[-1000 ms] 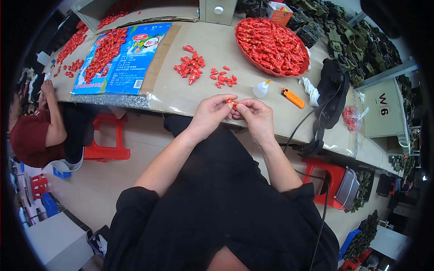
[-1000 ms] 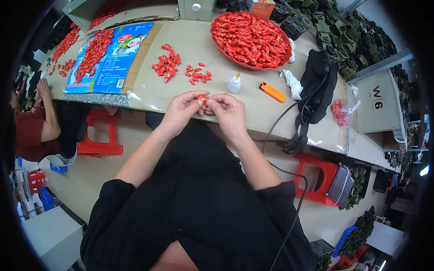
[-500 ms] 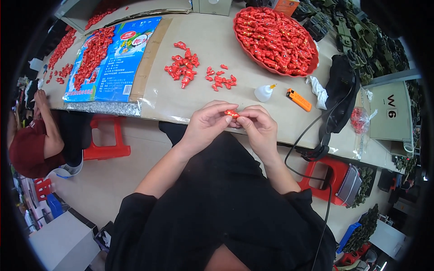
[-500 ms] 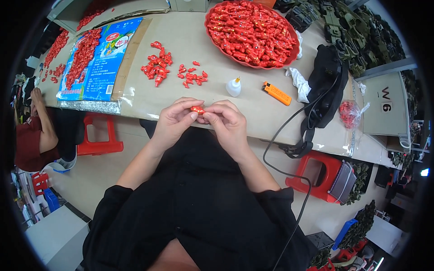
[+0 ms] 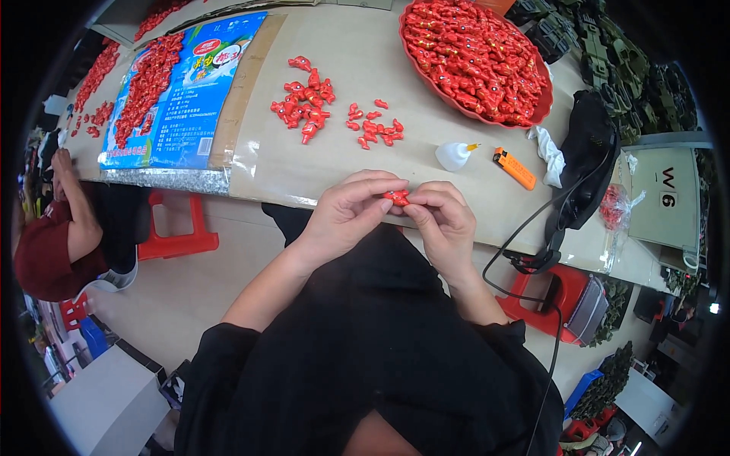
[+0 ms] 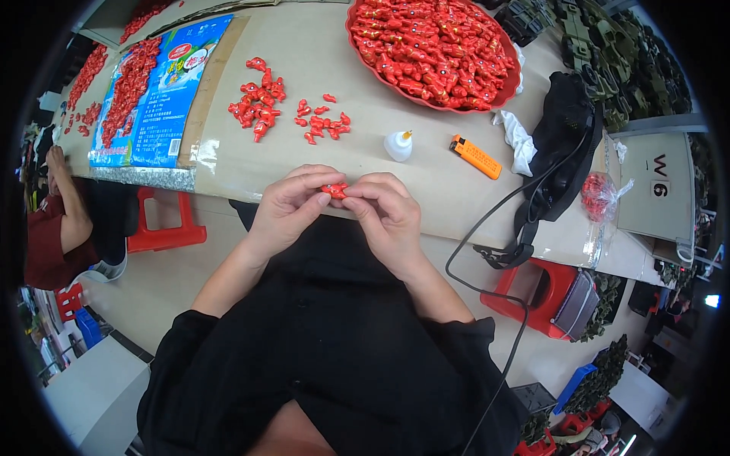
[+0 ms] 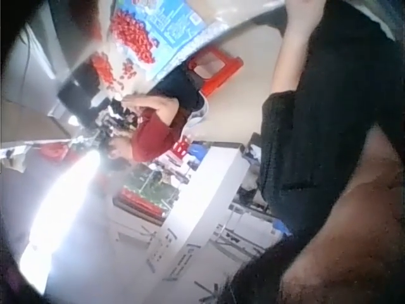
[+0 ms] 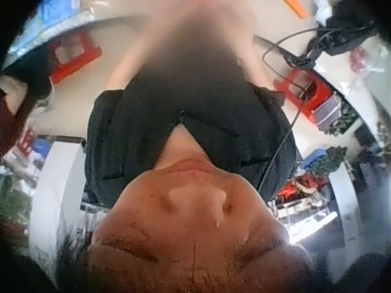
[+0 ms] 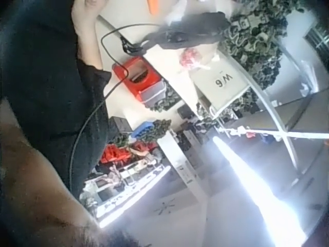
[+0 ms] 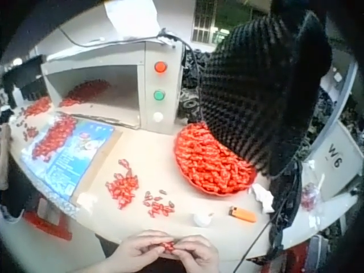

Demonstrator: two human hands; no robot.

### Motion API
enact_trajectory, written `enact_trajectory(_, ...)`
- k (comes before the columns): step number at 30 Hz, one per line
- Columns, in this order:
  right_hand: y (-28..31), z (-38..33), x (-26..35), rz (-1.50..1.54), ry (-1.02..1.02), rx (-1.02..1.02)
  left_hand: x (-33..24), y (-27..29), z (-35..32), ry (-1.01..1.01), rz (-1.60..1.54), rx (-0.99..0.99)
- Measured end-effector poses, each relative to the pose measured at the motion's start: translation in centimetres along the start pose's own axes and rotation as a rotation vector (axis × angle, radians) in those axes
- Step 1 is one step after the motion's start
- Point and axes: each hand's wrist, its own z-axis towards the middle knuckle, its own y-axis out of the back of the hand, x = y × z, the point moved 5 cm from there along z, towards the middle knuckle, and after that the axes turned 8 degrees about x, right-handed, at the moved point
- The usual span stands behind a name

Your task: The person applies glue onto small plastic pieces using a squeeze bottle and fits matching plastic components together by hand.

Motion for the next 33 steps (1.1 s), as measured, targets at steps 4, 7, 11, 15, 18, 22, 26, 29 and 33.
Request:
enact_trajectory(4, -0.2, 0.2, 0.2, 0.155, -0.077, -0.045, 0.5, 0.1, -0.1, 0.090, -0.098, -0.028)
enact_trajectory(7, -0.4, 0.0, -0.7, 0.360, -0.306, 0.003, 0.8, 0.2, 0.0, 0.186, -0.182, -0.029)
enact_trajectory(11, -0.1, 0.2, -0.8, 0.387, -0.366, 0.016, 1.1, 0.4, 0.2, 0.309, -0.154, -0.059)
enact_trajectory(15, -0.4, 0.3, -0.8, 0.379, -0.378, -0.022, 0.8, 0.3, 0.4, 0.293, -0.172, -0.063)
enact_trajectory(18, -0.4, 0.3, -0.8, 0.364, -0.372, -0.035, 0.9, 0.4, 0.5, 0.300, -0.175, -0.071)
enact_trajectory(22, -0.2, 0.2, -0.5, 0.336, -0.364, -0.051, 1.0, 0.2, 0.6, 0.325, -0.146, -0.070)
enact_trajectory(26, -0.6, -0.1, -0.8, 0.332, -0.387, -0.061, 1.0, 0.2, 0.2, 0.345, -0.096, -0.095)
enact_trajectory(29, -0.8, 0.0, -0.7, 0.328, -0.380, -0.055, 1.1, 0.2, 0.0, 0.326, -0.100, -0.147)
enact_trajectory(33, -0.9, 0.0, -0.7, 0.245, -0.370, -0.053, 0.8, -0.1, 0.3, 0.324, -0.106, -0.150)
